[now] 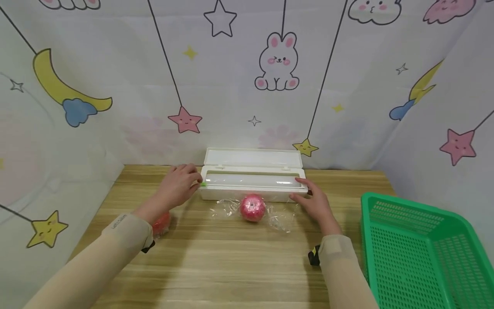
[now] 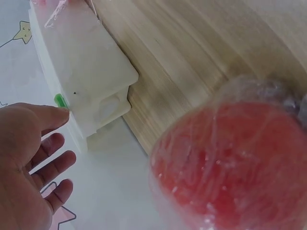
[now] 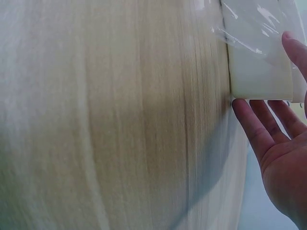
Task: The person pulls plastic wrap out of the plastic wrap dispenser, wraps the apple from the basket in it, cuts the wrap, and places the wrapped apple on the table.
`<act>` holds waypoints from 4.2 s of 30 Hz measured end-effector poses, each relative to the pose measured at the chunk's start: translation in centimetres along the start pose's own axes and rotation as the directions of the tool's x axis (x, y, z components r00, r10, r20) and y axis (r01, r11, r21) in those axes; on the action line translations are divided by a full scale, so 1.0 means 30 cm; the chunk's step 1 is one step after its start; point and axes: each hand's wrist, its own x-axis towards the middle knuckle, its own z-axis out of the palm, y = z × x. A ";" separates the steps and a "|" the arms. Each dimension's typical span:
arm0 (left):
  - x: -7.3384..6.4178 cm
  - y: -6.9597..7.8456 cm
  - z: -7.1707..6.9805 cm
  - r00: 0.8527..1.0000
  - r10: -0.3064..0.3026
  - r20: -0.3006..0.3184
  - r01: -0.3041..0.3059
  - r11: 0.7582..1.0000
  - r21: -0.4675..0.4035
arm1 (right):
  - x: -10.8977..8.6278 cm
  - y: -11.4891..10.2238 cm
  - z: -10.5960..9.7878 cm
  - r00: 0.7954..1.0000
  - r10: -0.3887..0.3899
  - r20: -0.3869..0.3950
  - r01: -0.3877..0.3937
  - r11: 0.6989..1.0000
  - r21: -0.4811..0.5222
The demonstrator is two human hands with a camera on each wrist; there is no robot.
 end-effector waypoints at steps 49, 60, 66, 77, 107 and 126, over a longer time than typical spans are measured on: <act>0.027 0.408 0.227 0.966 0.255 -0.026 -0.257 0.960 -0.110 | -0.197 -0.208 0.082 0.919 -0.380 -0.102 0.348 0.907 -0.238; -0.020 0.403 0.217 0.939 0.338 -0.063 -0.344 0.927 -0.149 | -0.167 -0.289 0.166 0.942 -0.280 0.186 0.333 0.859 -0.390; -0.044 0.406 0.222 0.944 0.323 -0.065 -0.329 0.927 -0.178 | -0.167 -0.292 0.183 0.942 -0.137 0.306 0.240 0.913 -0.330; -0.065 0.407 0.215 0.977 0.211 -0.031 -0.212 0.949 -0.235 | -0.222 -0.290 0.208 0.931 -0.172 0.323 0.283 0.898 -0.336; -0.029 0.427 0.159 0.985 0.118 0.128 -0.092 0.976 -0.197 | -0.255 -0.278 0.237 0.913 -0.362 0.186 0.404 0.755 -0.516; -0.051 0.405 0.070 0.995 0.092 -0.051 -0.102 0.956 -0.274 | -0.275 -0.308 0.233 0.824 -0.558 0.102 0.528 0.691 -0.494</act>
